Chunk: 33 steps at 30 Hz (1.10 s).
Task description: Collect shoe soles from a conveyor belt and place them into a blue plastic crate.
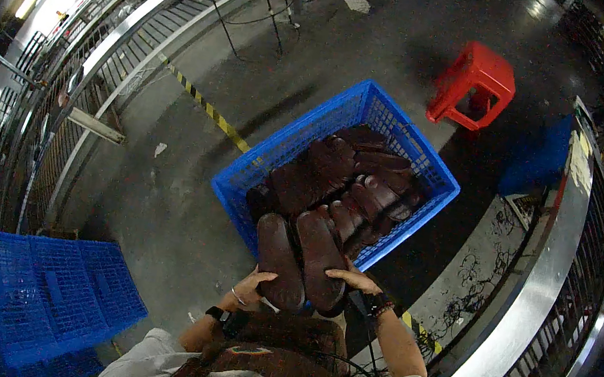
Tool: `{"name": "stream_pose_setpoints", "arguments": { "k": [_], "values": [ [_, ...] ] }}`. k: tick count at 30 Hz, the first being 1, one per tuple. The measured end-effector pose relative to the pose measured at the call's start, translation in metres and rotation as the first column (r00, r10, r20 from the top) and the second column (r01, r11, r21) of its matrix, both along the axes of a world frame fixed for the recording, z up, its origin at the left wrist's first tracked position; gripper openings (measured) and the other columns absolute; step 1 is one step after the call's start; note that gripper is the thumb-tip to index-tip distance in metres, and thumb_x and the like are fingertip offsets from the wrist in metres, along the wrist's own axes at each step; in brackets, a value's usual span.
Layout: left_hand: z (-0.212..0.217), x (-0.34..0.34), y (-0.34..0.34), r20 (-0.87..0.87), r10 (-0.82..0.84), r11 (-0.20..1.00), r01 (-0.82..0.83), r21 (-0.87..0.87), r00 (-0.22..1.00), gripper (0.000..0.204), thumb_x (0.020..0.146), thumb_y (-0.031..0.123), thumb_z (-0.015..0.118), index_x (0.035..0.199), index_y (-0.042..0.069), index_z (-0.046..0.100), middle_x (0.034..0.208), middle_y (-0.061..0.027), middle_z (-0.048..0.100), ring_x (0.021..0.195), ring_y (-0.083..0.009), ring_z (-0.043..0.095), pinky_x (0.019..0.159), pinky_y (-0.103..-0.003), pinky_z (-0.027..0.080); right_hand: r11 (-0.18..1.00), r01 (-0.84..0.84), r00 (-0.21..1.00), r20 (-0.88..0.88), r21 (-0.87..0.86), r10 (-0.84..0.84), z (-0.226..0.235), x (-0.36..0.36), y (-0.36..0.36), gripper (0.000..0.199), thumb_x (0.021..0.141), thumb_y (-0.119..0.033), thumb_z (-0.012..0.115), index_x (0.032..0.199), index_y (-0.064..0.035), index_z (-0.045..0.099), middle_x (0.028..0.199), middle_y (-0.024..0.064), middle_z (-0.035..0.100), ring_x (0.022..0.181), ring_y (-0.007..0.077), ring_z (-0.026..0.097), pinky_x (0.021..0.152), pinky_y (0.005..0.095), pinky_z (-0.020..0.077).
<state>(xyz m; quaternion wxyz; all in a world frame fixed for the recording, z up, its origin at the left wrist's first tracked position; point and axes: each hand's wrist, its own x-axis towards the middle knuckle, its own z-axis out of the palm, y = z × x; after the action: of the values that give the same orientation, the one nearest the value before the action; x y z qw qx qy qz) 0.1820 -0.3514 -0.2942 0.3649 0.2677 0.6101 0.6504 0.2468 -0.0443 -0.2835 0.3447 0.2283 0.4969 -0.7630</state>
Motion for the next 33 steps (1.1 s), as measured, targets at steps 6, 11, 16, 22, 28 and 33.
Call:
{"name": "stream_pose_setpoints", "arguments": {
  "k": [6,11,16,22,28,33],
  "values": [
    [-0.035,-0.05,0.036,0.568,0.447,0.889,-0.417,-0.191,0.691,0.028,0.076,0.018,0.062,0.102,0.009,0.058,0.109,-0.0078,0.055,0.107,-0.0207,0.048,0.092,-0.036,0.039,0.982,-0.174,0.984,-0.052,-0.07,0.17,-0.096,-0.097,0.039,0.07,0.083,-0.022,0.057,0.134,0.0,0.015,0.115,0.0125,0.052,0.112,0.0158,0.046,0.093,0.0272,0.0363],
    [-0.171,-0.103,0.026,0.764,0.591,0.663,-0.696,-0.277,0.26,0.014,0.076,0.019,0.059,0.086,0.009,0.061,0.084,-0.004,0.061,0.086,-0.0208,0.055,0.076,-0.035,0.045,0.947,-0.31,0.888,-0.331,0.084,0.32,-0.194,-0.202,0.031,0.074,0.085,-0.019,0.054,0.137,-0.0046,0.003,0.111,0.0172,0.055,0.107,0.0196,0.05,0.095,0.0305,0.0346],
    [-0.291,-0.193,0.012,0.681,0.731,0.491,-0.712,-0.502,0.023,0.019,0.078,0.029,0.058,0.084,0.012,0.063,0.081,-0.003,0.061,0.077,-0.0192,0.055,0.077,-0.034,0.045,0.803,-0.41,0.898,0.035,0.432,0.439,-0.309,-0.32,-0.032,0.097,0.071,-0.042,0.066,0.138,-0.0101,0.005,0.129,0.0222,0.038,0.118,0.0315,0.039,0.1,0.0409,0.0281],
    [-0.375,-0.191,-0.011,0.48,0.877,0.386,-0.59,-0.709,-0.002,0.034,0.08,0.037,0.052,0.101,0.011,0.055,0.087,-0.0033,0.057,0.072,-0.0171,0.051,0.067,-0.026,0.042,0.815,-0.079,0.967,-0.153,0.575,0.202,-0.406,-0.305,-0.077,0.104,0.063,-0.052,0.068,0.138,-0.0137,0.007,0.135,0.0223,0.027,0.125,0.0359,0.027,0.099,0.0421,0.0284],
    [-0.338,-0.183,-0.021,0.418,0.888,0.454,-0.512,-0.729,0.194,0.049,0.083,0.032,0.049,0.123,0.006,0.039,0.111,-0.0065,0.053,0.088,-0.016,0.051,0.071,-0.029,0.041,0.502,0.003,0.86,-0.258,0.865,0.44,-0.362,-0.321,-0.054,0.09,0.068,-0.043,0.066,0.137,-0.0142,0.016,0.128,0.0236,0.036,0.118,0.0392,0.034,0.097,0.0421,0.0315],
    [-0.266,-0.188,-0.001,-0.406,0.762,0.272,-0.818,-0.507,0.505,0.049,0.082,0.012,0.051,0.126,0.0,0.033,0.13,-0.0166,0.036,0.12,-0.0282,0.034,0.098,-0.038,0.03,0.166,0.491,0.863,-0.504,0.855,0.042,-0.353,-0.306,0.139,0.041,0.073,-0.016,0.062,0.109,0.0009,0.051,0.101,0.0193,0.057,0.095,0.0331,0.054,0.084,0.0358,0.0419]
  ]
}}
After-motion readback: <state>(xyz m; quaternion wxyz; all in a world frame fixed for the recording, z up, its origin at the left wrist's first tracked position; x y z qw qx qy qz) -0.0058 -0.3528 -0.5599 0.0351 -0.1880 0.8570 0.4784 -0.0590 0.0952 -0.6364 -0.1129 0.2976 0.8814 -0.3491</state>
